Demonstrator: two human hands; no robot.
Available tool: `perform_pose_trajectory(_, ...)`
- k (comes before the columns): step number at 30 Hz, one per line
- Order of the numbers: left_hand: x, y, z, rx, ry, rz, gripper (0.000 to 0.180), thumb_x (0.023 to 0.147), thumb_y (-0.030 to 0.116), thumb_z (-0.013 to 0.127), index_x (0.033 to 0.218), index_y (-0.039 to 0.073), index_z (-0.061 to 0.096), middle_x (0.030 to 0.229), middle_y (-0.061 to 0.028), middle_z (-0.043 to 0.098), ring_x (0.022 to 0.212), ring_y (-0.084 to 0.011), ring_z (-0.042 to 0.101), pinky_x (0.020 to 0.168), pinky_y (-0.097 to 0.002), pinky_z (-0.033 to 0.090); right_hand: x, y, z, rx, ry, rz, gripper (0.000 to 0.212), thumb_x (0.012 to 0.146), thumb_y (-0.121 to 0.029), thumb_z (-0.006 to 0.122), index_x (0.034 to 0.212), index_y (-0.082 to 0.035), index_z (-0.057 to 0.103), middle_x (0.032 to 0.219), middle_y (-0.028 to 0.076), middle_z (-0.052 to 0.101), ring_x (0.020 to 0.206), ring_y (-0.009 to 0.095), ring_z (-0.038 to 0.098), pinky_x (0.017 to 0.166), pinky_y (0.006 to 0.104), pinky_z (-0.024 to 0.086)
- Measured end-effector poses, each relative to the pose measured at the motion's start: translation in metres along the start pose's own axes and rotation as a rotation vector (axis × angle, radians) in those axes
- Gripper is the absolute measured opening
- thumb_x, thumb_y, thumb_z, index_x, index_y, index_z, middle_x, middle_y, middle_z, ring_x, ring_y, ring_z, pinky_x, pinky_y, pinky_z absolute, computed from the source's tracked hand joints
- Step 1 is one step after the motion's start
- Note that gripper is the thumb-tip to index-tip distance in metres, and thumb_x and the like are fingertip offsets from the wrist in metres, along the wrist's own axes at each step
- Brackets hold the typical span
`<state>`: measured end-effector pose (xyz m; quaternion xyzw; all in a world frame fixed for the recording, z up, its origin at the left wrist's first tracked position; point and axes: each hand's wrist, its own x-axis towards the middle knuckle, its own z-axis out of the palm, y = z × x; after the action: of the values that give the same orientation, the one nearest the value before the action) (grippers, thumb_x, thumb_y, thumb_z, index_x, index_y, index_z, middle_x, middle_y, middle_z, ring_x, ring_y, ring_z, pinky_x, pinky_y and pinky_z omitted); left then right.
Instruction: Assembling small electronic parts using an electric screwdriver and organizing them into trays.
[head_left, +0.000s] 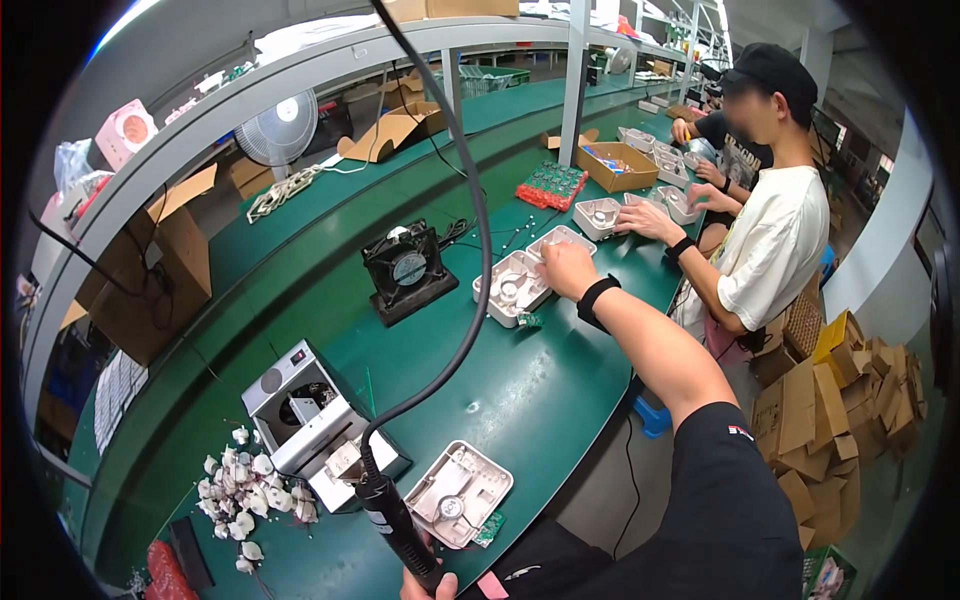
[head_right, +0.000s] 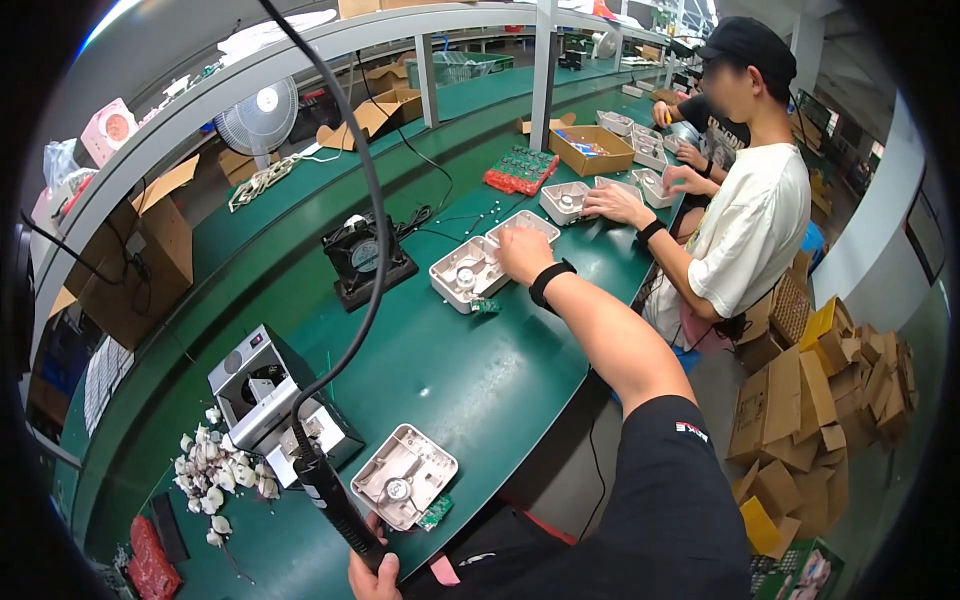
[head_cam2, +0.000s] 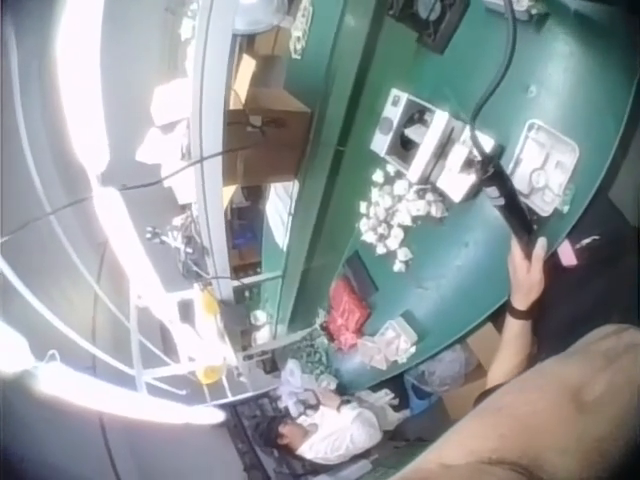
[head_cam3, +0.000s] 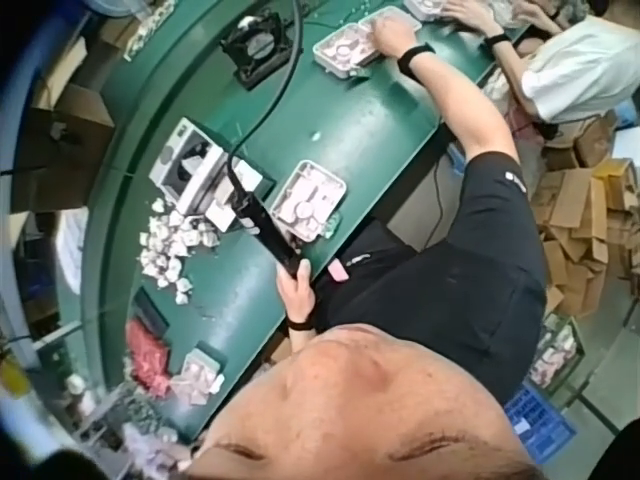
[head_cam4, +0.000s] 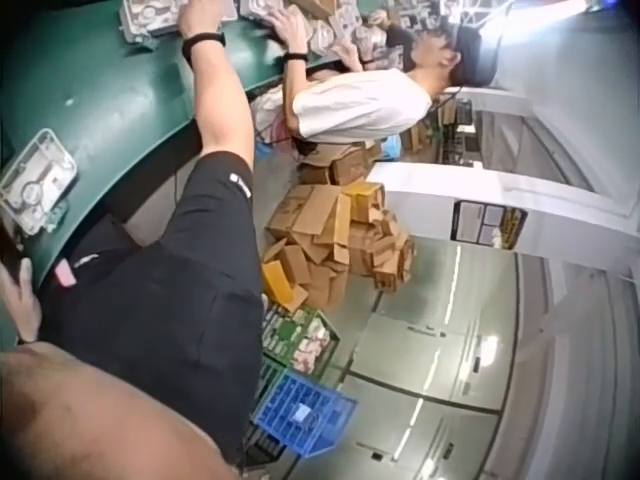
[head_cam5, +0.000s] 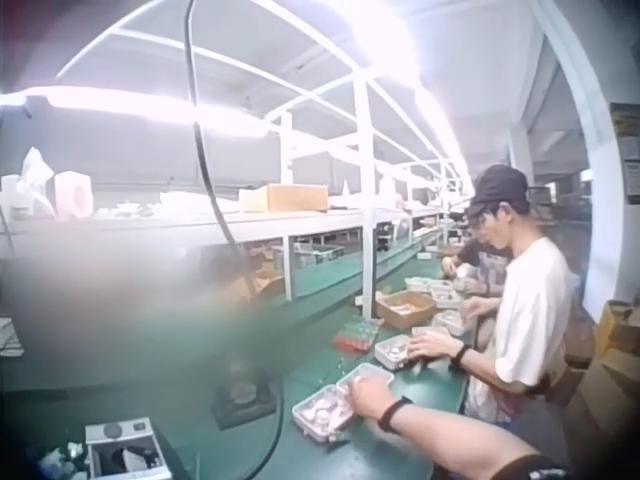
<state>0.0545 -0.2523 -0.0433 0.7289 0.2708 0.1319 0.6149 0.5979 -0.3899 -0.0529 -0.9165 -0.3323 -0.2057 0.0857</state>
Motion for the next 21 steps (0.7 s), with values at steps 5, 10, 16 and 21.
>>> perform_pose_trajectory(5, 0.004, -0.006, -0.003, -0.075, 0.042, -0.012, 0.051, 0.094, 0.021, 0.063, 0.135, -0.006, 0.050, 0.122, -0.0228, 0.063, 0.110, -0.0351, 0.061, 0.096, -0.0400, 0.046, 0.000, -0.017, -0.005, -0.018, 0.160, -0.031, 0.020, 0.082, -0.023, 0.072, 0.088, -0.005, 0.065, 0.080, 0.017, 0.069, 0.075, 0.036, 0.068, 0.065, 0.0481, 0.053)
perform_pose_trajectory(10, 0.010, -0.019, -0.005, 0.045, 0.093, 0.150, 0.035, 0.085, 0.017, 0.070, 0.111, -0.003, 0.057, 0.092, -0.0173, 0.066, 0.081, -0.0316, 0.065, 0.075, -0.0389, 0.050, -0.088, -0.142, -0.095, 0.377, -0.069, -0.235, 0.026, 0.084, -0.028, 0.073, 0.096, -0.006, 0.067, 0.083, 0.013, 0.071, 0.072, 0.033, 0.068, 0.062, 0.0429, 0.053)
perform_pose_trajectory(16, 0.013, -0.026, -0.006, -0.003, 0.039, 0.142, 0.035, 0.086, 0.017, 0.070, 0.111, -0.004, 0.056, 0.093, -0.0173, 0.066, 0.082, -0.0324, 0.065, 0.075, -0.0388, 0.050, -0.159, -0.200, -0.108, 0.537, -0.527, -0.225, 0.029, 0.088, -0.033, 0.069, 0.091, -0.004, 0.068, 0.075, 0.013, 0.071, 0.071, 0.035, 0.068, 0.065, 0.0444, 0.054)
perform_pose_trajectory(21, 0.003, -0.015, -0.004, -0.056, 0.000, 0.105, 0.053, 0.085, 0.015, 0.063, 0.131, -0.005, 0.049, 0.124, -0.0172, 0.059, 0.106, -0.0269, 0.059, 0.093, -0.0367, 0.045, -0.165, -0.188, -0.106, 0.679, -0.566, -0.245, 0.024, 0.090, -0.027, 0.065, 0.084, -0.003, 0.067, 0.072, 0.015, 0.069, 0.067, 0.037, 0.066, 0.064, 0.0454, 0.053)
